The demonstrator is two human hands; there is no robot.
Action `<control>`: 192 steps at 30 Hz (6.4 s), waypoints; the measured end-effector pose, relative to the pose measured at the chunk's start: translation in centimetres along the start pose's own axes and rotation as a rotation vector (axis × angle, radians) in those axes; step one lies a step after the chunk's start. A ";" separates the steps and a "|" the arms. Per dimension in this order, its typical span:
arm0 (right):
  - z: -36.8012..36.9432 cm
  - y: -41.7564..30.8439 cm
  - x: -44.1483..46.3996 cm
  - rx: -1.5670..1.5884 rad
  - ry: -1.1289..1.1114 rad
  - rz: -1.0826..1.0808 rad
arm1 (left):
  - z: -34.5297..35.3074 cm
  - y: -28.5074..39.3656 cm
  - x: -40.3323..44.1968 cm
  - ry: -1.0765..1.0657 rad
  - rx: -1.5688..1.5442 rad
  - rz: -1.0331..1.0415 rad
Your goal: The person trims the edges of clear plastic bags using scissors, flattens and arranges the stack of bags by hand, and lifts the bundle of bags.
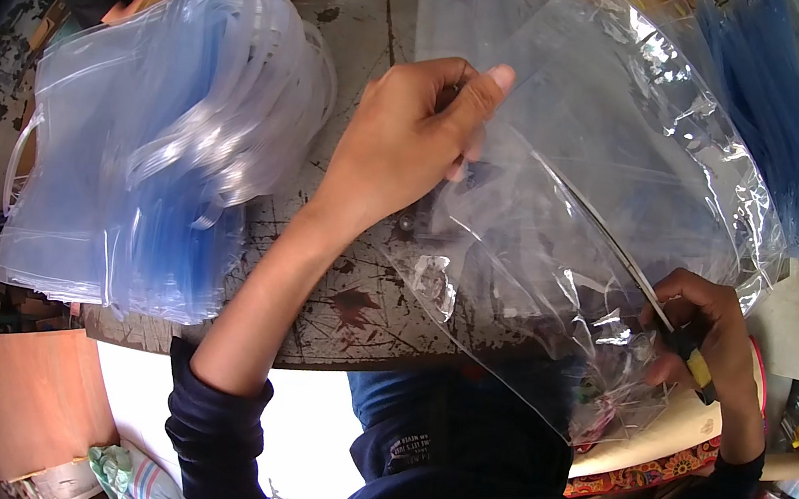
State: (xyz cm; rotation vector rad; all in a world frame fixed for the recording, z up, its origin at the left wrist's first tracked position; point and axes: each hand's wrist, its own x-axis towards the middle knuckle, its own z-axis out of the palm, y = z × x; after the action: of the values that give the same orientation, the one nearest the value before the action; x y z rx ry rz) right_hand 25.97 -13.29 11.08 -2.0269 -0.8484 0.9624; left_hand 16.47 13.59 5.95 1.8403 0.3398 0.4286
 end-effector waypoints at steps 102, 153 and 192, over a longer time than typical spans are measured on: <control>-6.7 18.1 -0.1 -0.590 1.732 -0.097 | 9.4 4.7 -9.6 -0.051 1.031 0.580; 0.9 4.8 -5.1 0.166 0.830 -0.323 | 3.4 4.4 -12.3 0.750 -0.269 0.137; -4.5 2.9 17.4 -1.021 0.740 -0.367 | 1.7 -0.3 13.3 0.409 0.926 0.067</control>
State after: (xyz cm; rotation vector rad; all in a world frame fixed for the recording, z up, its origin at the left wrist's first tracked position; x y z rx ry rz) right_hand 39.18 -2.45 4.69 -2.5805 -1.3313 -0.5739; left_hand 29.04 18.06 6.85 2.6594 0.8623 0.7829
